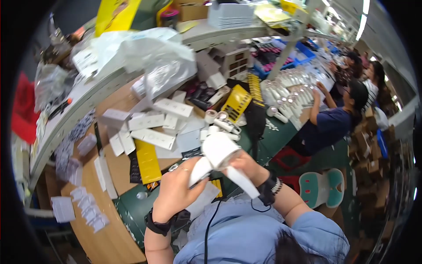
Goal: The person wipes a handheld fan with a cloth, places it into a plastic bag, and sets it aside before repeating the process with another fan.
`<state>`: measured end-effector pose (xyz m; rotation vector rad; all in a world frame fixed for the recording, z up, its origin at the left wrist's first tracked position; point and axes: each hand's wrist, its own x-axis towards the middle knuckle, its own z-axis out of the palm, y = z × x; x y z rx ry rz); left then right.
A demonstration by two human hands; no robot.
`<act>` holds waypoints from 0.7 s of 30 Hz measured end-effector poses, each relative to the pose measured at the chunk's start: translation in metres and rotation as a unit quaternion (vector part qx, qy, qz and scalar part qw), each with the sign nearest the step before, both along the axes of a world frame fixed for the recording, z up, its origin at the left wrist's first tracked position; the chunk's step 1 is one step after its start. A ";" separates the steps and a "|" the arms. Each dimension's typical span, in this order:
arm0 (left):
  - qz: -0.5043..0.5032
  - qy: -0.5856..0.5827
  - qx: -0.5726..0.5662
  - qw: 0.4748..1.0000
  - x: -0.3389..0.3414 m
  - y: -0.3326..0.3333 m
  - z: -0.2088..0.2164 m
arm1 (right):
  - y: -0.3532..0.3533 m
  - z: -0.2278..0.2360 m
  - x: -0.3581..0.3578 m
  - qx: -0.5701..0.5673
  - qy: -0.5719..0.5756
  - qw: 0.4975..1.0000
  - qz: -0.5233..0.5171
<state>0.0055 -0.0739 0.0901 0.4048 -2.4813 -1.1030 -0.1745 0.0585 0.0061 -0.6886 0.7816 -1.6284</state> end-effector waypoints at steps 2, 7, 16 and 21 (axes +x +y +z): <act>0.010 0.018 -0.104 0.994 0.003 0.001 0.010 | 0.002 0.013 0.000 0.028 0.014 0.999 0.015; 0.020 0.017 -0.190 0.982 0.012 0.006 0.021 | -0.008 0.037 0.014 0.066 0.051 0.996 -0.017; 0.021 0.071 -0.223 0.972 0.006 -0.007 -0.016 | 0.010 0.049 0.002 0.041 0.104 0.992 0.051; 0.010 0.093 -0.134 0.987 -0.006 -0.007 -0.049 | 0.008 0.066 0.013 0.068 0.144 0.985 0.059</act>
